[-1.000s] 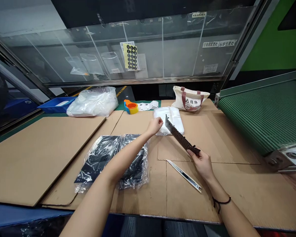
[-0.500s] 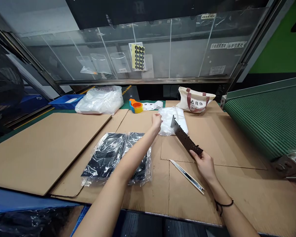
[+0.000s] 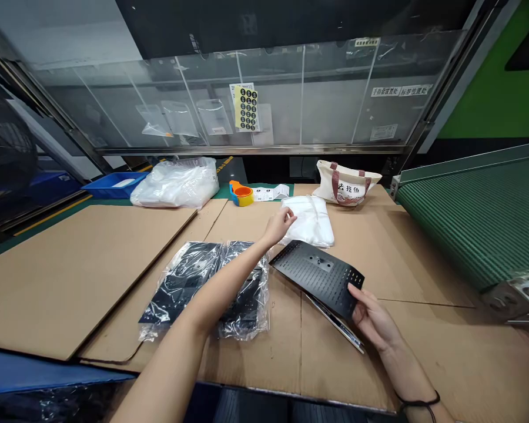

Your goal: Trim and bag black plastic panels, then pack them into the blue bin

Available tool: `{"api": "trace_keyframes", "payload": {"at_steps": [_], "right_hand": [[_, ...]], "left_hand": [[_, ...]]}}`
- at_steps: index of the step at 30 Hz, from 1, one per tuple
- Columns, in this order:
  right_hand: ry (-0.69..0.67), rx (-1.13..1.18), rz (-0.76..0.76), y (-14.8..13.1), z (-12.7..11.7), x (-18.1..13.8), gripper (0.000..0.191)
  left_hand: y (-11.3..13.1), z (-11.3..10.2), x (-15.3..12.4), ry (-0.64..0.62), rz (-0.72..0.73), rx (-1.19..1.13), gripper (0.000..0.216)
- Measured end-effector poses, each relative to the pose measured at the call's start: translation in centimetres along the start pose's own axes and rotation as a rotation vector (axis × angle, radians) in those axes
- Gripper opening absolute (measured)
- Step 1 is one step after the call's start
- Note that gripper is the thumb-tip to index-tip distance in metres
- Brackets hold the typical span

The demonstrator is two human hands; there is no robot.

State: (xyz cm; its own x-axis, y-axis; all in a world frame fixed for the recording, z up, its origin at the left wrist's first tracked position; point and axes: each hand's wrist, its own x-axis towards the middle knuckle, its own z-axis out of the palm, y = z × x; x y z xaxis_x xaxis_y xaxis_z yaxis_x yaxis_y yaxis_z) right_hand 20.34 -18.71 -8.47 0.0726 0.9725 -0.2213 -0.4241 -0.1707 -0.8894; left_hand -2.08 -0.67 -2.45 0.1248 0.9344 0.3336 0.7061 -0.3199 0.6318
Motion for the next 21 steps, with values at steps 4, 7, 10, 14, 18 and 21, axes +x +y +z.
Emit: {"api": "trace_keyframes", "payload": {"at_steps": [4,7,10,14,18,21], "right_hand": [[0.05,0.197,0.01,1.1,1.3,-0.6,0.035],[0.068,0.361,0.094,1.3,2.3,-1.0,0.037],[0.074,0.421,0.14,1.3,3.3,-1.7,0.04],[0.153,0.514,0.102,2.0,4.9,-3.1,0.042],[0.125,0.526,0.197,2.2,6.1,-4.0,0.044],[0.199,0.607,0.164,2.0,6.6,-4.1,0.048]], "left_hand": [[0.4,-0.7,-0.8,-0.124,0.111,0.107,0.011],[0.8,-0.8,-1.6,-0.185,0.186,0.205,0.016],[1.3,-0.4,-2.6,-0.203,0.24,0.318,0.021],[2.2,0.3,-3.7,-0.206,0.3,0.44,0.027],[3.1,0.7,-4.8,-0.224,0.376,0.502,0.027],[3.8,0.7,-5.6,-0.23,0.437,0.509,0.029]]}}
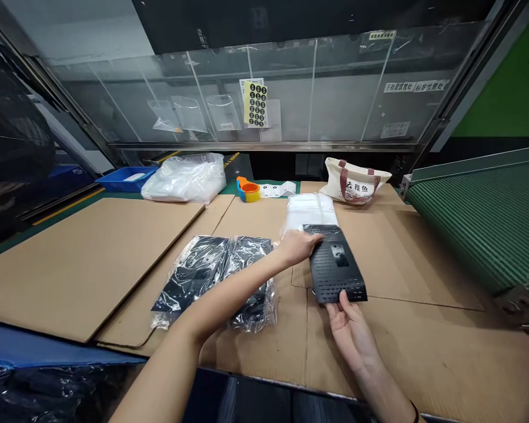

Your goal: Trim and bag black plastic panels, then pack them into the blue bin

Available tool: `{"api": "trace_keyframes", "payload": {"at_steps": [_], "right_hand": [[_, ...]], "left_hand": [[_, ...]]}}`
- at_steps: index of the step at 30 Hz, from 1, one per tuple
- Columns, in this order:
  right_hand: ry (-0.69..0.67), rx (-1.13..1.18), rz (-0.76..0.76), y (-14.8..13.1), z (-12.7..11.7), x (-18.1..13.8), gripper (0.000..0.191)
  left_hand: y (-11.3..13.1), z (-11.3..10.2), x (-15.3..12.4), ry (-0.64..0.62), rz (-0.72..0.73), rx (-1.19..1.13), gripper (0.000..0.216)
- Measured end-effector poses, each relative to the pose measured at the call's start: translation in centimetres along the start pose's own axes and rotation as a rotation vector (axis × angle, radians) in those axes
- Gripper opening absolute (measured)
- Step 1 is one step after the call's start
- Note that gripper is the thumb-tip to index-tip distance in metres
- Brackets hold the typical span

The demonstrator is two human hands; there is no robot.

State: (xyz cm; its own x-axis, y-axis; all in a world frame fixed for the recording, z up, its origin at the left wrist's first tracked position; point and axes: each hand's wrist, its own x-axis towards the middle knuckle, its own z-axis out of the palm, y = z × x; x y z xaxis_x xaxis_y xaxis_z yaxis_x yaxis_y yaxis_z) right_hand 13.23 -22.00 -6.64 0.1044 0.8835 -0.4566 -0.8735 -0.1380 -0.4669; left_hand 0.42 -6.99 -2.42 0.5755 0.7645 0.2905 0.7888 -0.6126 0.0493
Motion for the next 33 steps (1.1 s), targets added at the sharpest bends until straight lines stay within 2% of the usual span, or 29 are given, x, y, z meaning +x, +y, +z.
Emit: {"api": "trace_keyframes", "payload": {"at_steps": [6,11,16,21,26,30,33], "right_hand": [[-0.057,-0.075,0.062,0.5,0.3,-0.6,0.045],[-0.007,-0.061,-0.082,0.7,0.1,-0.7,0.043],[-0.088,-0.292,0.038,-0.4,-0.4,-0.1,0.036],[-0.083,-0.162,-0.246,-0.1,-0.6,0.5,0.03],[-0.105,-0.264,-0.26,0.8,-0.9,0.1,0.025],[-0.064,-0.231,-0.311,0.7,-0.8,-0.5,0.028],[-0.028,-0.328,-0.444,0.3,-0.8,-1.1,0.022]], "left_hand": [[2.0,-0.8,-1.5,0.047,0.07,0.011,0.033],[3.5,-1.5,-3.0,0.09,0.122,0.003,0.037],[4.1,-1.9,-4.4,0.165,0.222,0.033,0.037],[5.7,-2.0,-5.9,0.247,0.391,0.07,0.03],[8.0,-2.2,-7.4,0.305,0.567,0.048,0.021],[8.3,-2.5,-9.0,0.39,0.558,-0.023,0.031],[7.8,-2.6,-10.7,0.404,0.441,-0.182,0.047]]}}
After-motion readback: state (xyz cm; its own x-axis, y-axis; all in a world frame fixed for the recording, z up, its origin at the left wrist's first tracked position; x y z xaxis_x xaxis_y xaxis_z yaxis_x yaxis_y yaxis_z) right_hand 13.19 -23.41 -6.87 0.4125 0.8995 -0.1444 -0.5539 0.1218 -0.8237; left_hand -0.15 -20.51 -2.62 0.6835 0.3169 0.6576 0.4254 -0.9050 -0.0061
